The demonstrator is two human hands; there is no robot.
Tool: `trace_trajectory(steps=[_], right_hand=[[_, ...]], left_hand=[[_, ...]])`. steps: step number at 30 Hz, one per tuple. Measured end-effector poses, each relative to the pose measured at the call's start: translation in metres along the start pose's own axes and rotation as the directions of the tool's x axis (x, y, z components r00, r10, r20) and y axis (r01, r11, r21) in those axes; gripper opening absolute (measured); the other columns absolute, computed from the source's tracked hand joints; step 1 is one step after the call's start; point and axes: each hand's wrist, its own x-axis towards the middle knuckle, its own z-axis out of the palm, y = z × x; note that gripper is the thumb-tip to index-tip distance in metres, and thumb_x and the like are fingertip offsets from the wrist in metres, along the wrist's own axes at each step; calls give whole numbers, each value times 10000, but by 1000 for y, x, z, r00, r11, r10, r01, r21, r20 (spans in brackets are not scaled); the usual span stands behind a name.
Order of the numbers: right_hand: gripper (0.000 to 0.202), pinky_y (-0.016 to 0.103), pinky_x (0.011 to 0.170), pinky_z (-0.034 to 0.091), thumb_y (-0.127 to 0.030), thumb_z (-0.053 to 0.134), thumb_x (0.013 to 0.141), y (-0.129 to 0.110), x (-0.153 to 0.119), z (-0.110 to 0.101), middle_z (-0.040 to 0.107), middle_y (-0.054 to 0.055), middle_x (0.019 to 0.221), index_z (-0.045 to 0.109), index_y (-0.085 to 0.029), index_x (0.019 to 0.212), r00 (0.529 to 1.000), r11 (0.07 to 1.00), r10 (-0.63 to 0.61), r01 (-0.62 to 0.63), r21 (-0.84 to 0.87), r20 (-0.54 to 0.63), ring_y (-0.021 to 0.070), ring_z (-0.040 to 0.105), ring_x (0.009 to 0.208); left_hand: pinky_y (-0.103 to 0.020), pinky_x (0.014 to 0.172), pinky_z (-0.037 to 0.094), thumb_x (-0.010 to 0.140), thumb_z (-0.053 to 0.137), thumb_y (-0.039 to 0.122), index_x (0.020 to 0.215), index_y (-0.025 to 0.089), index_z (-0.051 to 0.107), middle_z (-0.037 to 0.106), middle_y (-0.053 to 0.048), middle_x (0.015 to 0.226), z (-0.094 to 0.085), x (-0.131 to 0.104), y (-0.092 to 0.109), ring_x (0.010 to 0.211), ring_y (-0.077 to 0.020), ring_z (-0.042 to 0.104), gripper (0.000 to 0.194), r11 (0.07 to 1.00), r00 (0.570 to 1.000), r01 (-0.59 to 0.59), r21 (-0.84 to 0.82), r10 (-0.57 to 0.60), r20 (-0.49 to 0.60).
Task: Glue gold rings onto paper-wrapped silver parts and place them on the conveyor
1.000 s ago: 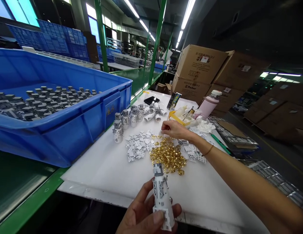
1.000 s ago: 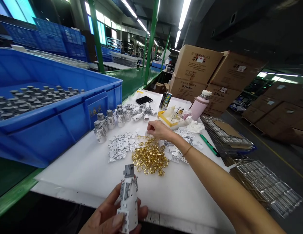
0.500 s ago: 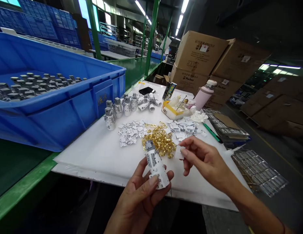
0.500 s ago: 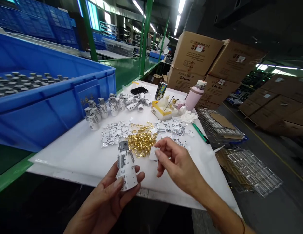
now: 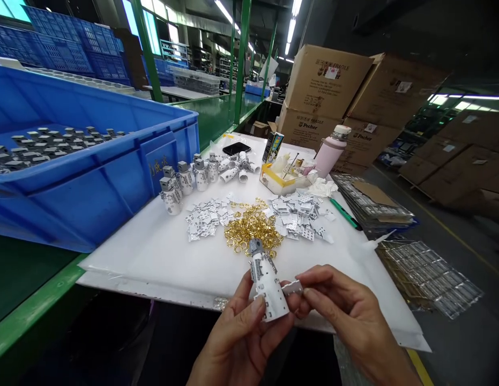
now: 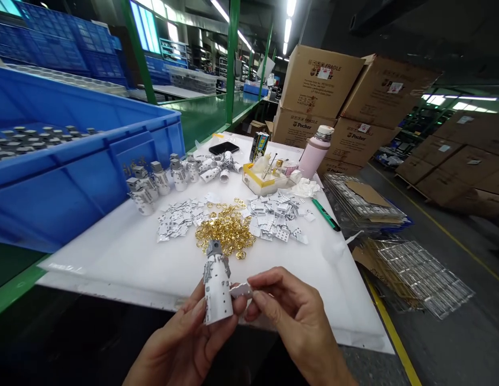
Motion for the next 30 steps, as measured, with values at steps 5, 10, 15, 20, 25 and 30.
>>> trace_trajectory(steps=[5,10,15,20,25,30], right_hand=[[66,167,658,555,-209,573,935,7,-6,4,673,-32,807,626,-248,928,995,996,-81,83,41,-55,69,638,670],[212,148,723,533,-61,593,875,-12,-13,8,645,3,930,644,-205,1023,807,676,-573,362,-642,-147,79,647,777],[278,166,825,525,0,541,869,-20,-9,12,659,69,961,627,-106,1111,708,313,-687,493,-812,165,114,637,905],[281,201,753,553,-18,547,873,-15,-7,14,666,82,929,633,-107,1125,680,244,-700,514,-822,217,142,643,867],[315,237,702,567,-26,526,882,-15,-9,14,675,92,908,621,-135,1162,670,231,-702,534,-813,241,165,653,835],[349,239,761,562,-9,520,883,-12,-13,15,675,99,955,606,-137,1196,684,235,-682,541,-808,259,166,651,879]], left_hand=[[-297,892,563,866,587,107,1257,131,496,733,-148,1066,3,2,-4,982,-238,710,403,998,1000,20,-68,-20,4],[-292,846,578,846,633,139,1264,136,511,713,-140,1121,12,0,-6,986,-248,706,435,1000,988,22,14,-19,-151],[-343,910,540,829,665,157,1248,126,515,672,-161,1196,9,-2,-8,995,-252,695,446,995,979,91,-49,-98,-176],[-342,895,532,854,640,187,1168,131,587,678,-142,1177,0,-1,-9,948,-196,684,323,985,987,134,-105,-143,-75],[-339,872,531,849,644,176,1111,156,610,689,-110,1123,2,0,-7,937,-188,669,265,987,986,124,-99,-134,-101],[-335,851,530,844,652,183,1096,172,608,686,-90,1092,3,-2,-9,912,-180,659,257,986,984,123,-110,-135,-113]])
